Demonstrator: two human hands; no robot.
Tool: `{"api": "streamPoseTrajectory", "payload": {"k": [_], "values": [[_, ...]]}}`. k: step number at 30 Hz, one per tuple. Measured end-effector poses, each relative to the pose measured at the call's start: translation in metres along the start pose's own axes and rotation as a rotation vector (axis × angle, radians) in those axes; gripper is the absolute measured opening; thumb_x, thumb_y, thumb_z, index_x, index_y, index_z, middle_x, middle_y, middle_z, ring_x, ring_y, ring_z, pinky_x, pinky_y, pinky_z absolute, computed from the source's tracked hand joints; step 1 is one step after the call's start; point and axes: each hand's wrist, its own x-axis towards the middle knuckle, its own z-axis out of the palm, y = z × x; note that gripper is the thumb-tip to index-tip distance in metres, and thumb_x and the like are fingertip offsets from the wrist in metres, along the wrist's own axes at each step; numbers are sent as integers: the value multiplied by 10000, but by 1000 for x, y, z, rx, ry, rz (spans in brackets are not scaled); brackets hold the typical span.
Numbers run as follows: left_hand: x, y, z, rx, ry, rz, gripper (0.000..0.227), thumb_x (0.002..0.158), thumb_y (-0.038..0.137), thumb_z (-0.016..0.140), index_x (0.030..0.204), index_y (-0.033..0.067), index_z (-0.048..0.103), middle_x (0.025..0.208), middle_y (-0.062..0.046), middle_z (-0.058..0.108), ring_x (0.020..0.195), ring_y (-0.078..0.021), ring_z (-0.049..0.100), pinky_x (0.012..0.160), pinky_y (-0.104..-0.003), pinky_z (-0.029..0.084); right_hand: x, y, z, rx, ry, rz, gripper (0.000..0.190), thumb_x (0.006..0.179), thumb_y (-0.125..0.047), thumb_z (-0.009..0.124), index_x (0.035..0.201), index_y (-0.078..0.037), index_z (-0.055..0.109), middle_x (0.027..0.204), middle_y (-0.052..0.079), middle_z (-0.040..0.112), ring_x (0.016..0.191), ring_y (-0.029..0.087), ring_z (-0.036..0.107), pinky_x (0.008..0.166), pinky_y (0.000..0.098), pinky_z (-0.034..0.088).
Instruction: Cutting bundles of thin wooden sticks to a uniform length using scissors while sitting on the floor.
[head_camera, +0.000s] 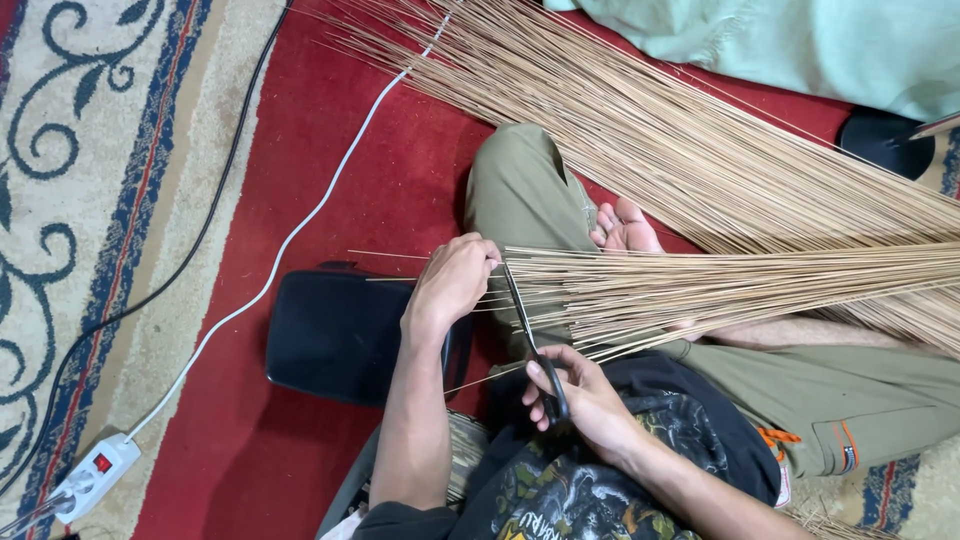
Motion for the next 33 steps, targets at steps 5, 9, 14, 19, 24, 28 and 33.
{"api": "streamPoseTrajectory", "payload": {"k": [5, 9, 14, 19, 24, 28, 33], "values": [[0, -3, 2, 5, 7, 32, 174, 931, 31, 589, 975, 7, 756, 971, -130, 722, 799, -350, 717, 758, -477, 574, 3, 2, 1, 33, 1, -1, 350, 946, -181, 690, 1221, 15, 598, 752, 160, 670, 583, 218, 628, 510, 319, 515], [1, 0, -1, 1, -10, -4, 175, 945, 39, 585, 982, 14, 754, 979, -119, 718, 815, -335, 716, 776, -472, 573, 4, -1, 6, 37, 7, -4, 377, 945, -185, 687, 1239, 25, 581, 758, 167, 665, 583, 219, 628, 511, 318, 520], [2, -1, 1, 0, -18, -14, 179, 935, 20, 577, 976, 7, 751, 989, -119, 727, 827, -336, 720, 788, -474, 580, 5, 0, 15, 63, 3, -5, 372, 950, -168, 682, 1235, 45, 571, 761, 175, 657, 592, 230, 632, 528, 332, 542], [3, -3, 2, -1, -24, -18, 177, 946, 36, 585, 984, 13, 756, 987, -114, 722, 832, -317, 718, 795, -458, 579, 7, -1, 20, 60, -3, 0, 384, 958, -170, 674, 1263, 31, 556, 770, 163, 657, 611, 226, 648, 545, 326, 568], [3, -8, 5, -5, -11, 5, 158, 920, 12, 595, 950, 9, 750, 956, -114, 719, 805, -318, 714, 765, -458, 577, 13, 8, 20, 80, 23, -13, 387, 952, -169, 682, 1251, 40, 552, 764, 169, 655, 606, 234, 646, 544, 338, 565], [4, -9, 6, 3, -19, 5, 147, 927, 14, 606, 951, 2, 751, 947, -113, 713, 792, -310, 711, 764, -456, 578, 14, 7, 21, 80, 29, -12, 378, 955, -172, 678, 1244, 38, 554, 774, 167, 657, 612, 233, 649, 554, 338, 573], [5, -10, 6, -4, -26, 3, 147, 925, 15, 612, 961, -2, 753, 954, -122, 718, 811, -319, 715, 777, -458, 578, 18, 5, 22, 70, 36, -7, 391, 955, -165, 677, 1262, 40, 550, 787, 171, 661, 616, 228, 648, 556, 333, 576]]}}
